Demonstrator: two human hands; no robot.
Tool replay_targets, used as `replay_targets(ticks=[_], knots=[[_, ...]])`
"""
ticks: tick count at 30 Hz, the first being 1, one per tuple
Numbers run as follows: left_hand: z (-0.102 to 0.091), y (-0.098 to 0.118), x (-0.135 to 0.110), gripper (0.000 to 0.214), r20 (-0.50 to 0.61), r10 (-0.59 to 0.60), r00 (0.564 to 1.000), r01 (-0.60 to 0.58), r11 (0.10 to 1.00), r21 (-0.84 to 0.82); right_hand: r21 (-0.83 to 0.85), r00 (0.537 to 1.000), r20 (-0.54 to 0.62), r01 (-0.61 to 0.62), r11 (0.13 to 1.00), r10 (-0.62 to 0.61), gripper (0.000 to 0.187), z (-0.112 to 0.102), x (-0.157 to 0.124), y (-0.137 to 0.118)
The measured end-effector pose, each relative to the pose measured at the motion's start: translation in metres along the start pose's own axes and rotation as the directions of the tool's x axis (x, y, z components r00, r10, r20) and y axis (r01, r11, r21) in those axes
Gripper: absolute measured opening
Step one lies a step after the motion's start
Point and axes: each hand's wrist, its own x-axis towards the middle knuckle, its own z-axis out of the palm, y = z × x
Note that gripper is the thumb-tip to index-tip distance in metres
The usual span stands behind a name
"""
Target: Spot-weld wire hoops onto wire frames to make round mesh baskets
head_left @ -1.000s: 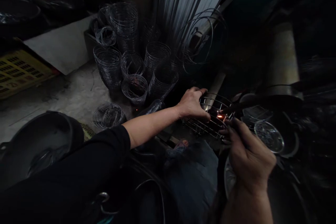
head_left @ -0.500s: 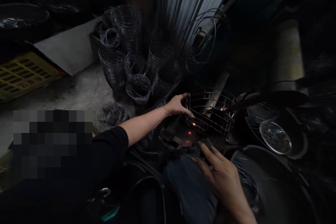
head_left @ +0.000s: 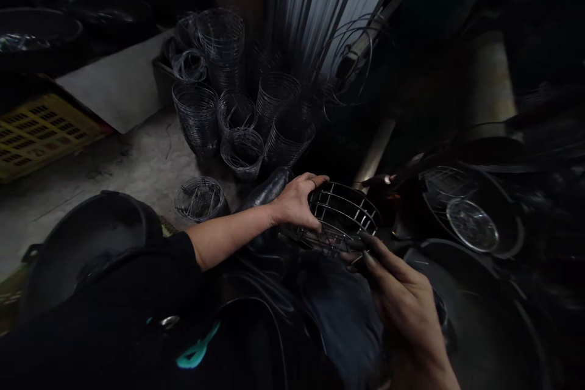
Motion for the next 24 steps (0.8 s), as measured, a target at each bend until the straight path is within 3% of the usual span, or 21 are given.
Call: replay_targets(ticks=[4,6,10,12,14,15,19,21,24], knots=[[0.004,0.005,0.001,0.108,0.013,0.014,1.0,-0.015,0.999,0.042,-0.193,0.996,0.001,0.084,0.978,-0.085,0.049,-0.004,-0.006,-0.011],[0.006,0.009,0.001,0.109,0.032,0.021,0.999,-0.023,0.997,0.077,-0.298,0.985,0.064,0.171,0.939,-0.16,0.053,-0.003,-0.006,-0.021],[0.013,0.015,0.001,0.108,0.061,0.071,0.996,-0.078,0.99,0.118,-0.353,0.935,0.283,0.31,0.883,-0.215,0.027,0.001,0.008,-0.036],[0.016,0.017,0.001,0.105,0.063,0.108,0.992,-0.116,0.984,0.134,-0.407,0.925,0.302,0.345,0.846,-0.232,0.027,0.002,0.019,-0.038],[0.02,0.019,0.002,0.102,0.057,0.134,0.989,-0.141,0.978,0.155,-0.532,0.913,0.279,0.405,0.743,-0.298,0.029,0.002,0.028,-0.035],[0.021,0.02,0.002,0.102,0.05,0.139,0.989,-0.145,0.975,0.166,-0.621,0.899,0.275,0.437,0.651,-0.341,0.03,0.002,0.031,-0.033],[0.022,0.024,0.007,0.099,0.007,0.132,0.991,-0.131,0.975,0.181,-0.845,0.808,0.372,0.499,0.193,-0.458,0.032,0.003,0.032,-0.025],[0.021,0.025,0.01,0.096,-0.016,0.124,0.992,-0.119,0.977,0.179,-0.839,0.759,0.411,0.532,0.115,-0.505,0.031,0.003,0.032,-0.023],[0.019,0.028,0.015,0.096,-0.014,0.117,0.993,-0.113,0.977,0.18,-0.796,0.681,0.395,0.589,0.141,-0.616,0.028,0.0,0.035,-0.02]])
